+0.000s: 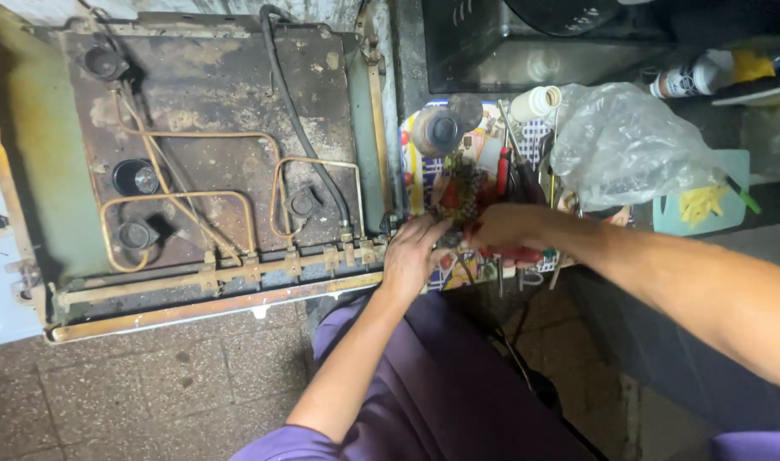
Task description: The person uses pliers to strip the insulation from a wire and then uses a hammer to strike a small metal component. They continue to manipulate the wire and component with pliers and their hands.
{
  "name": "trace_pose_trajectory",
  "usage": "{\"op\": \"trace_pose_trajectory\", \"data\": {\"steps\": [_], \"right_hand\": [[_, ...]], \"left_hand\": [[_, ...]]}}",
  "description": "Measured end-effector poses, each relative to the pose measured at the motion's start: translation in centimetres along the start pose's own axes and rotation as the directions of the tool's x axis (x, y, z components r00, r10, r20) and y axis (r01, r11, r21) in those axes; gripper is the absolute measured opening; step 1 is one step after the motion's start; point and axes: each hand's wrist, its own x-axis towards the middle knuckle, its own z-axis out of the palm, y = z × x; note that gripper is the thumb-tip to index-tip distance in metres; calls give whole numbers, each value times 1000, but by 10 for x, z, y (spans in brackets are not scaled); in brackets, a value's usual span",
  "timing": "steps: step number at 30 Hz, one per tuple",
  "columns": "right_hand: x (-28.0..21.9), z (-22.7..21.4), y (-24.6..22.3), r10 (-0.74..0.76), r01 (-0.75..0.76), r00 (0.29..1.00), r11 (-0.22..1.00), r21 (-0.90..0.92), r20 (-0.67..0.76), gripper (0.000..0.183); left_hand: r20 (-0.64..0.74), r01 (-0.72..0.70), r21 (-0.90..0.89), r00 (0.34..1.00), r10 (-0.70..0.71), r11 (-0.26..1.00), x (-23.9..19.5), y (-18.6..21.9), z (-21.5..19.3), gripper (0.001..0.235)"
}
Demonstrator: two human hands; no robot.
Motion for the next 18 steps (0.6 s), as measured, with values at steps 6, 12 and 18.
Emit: {"op": "trace_pose_trajectory", "data": {"steps": [6, 12, 18], "right_hand": [[-64, -21, -32, -181, 179, 983, 875, -450, 39, 63], [-63, -31, 23, -299, 290, 953, 853, -435, 49, 57], [-60, 30, 92, -419, 483, 876, 775, 407, -241, 49]], "left_hand": [[25, 191, -112, 982, -189, 975, 2, 9, 4, 54], [57, 90, -11, 994, -89, 996, 6, 18, -9, 55], [38, 78, 27, 996, -79, 997, 8, 28, -13, 55]]}}
